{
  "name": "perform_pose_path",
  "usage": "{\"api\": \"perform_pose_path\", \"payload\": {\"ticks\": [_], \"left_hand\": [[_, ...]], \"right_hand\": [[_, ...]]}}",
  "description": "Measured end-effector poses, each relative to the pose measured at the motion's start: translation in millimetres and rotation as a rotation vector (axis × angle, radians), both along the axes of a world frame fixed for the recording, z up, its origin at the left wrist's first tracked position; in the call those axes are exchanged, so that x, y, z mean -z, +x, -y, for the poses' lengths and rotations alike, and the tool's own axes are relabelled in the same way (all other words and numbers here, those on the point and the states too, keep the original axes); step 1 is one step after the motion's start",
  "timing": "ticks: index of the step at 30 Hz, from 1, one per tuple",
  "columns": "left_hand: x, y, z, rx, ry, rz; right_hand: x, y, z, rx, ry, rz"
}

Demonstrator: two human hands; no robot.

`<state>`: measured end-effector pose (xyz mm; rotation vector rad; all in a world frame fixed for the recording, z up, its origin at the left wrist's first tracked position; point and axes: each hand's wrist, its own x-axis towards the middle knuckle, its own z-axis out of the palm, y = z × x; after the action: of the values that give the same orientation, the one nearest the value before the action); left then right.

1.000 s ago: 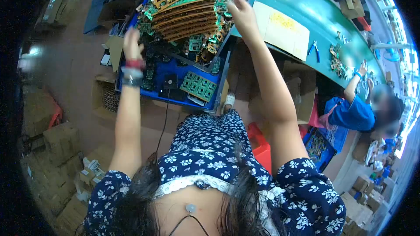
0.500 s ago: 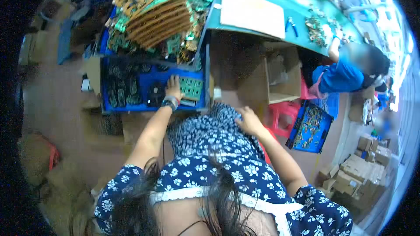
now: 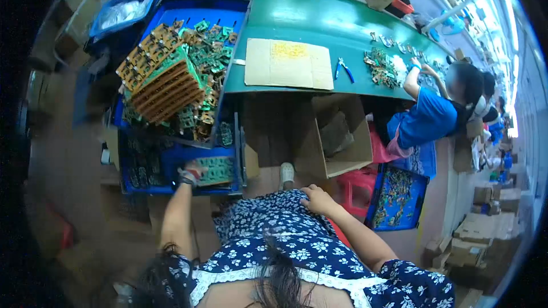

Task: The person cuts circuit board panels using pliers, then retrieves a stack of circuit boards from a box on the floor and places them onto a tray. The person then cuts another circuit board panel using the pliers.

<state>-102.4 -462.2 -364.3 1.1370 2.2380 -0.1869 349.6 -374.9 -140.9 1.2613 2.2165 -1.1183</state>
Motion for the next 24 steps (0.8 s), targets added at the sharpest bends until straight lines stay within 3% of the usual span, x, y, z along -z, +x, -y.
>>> {"api": "perform_pose_path", "payload": {"ticks": [2,3,4,6,8,11,15,20,24], "left_hand": [[7.9,-21.8,18.4,-0.311,0.213,0.352],[-61.6,-2.7,8.3,-0.374,0.347,0.363],[-55.6,-9.8,18.7,-0.340,0.369,0.335],[-133.4,6.7,17.8,-0.289,0.491,0.178],[-171.8,12.7,31.6,-0.421,0.578,0.162],[-241.1,31.8,42.8,-0.496,0.547,-0.090],[-335.8,75.7,45.3,-0.551,0.514,-0.258],[-442.2,130.7,-1.5,-0.584,0.682,-0.216],[-477.6,151.3,-55.6,-0.528,0.887,-0.100]], "right_hand": [[13.9,27.0,-21.1,-0.103,-0.012,-0.070],[12.7,45.5,-21.6,-0.135,-0.072,-0.062],[12.5,54.2,-41.3,-0.146,-0.054,0.009],[32.0,81.4,-80.2,-0.200,-0.035,0.057],[44.6,116.5,-118.0,-0.219,-0.003,0.054],[22.0,135.5,-169.5,-0.237,0.107,0.166],[42.6,155.9,-227.2,-0.298,0.181,0.093],[36.5,116.1,-249.5,-0.242,0.206,-0.001],[33.1,82.0,-240.7,-0.326,0.102,-0.046]]}}
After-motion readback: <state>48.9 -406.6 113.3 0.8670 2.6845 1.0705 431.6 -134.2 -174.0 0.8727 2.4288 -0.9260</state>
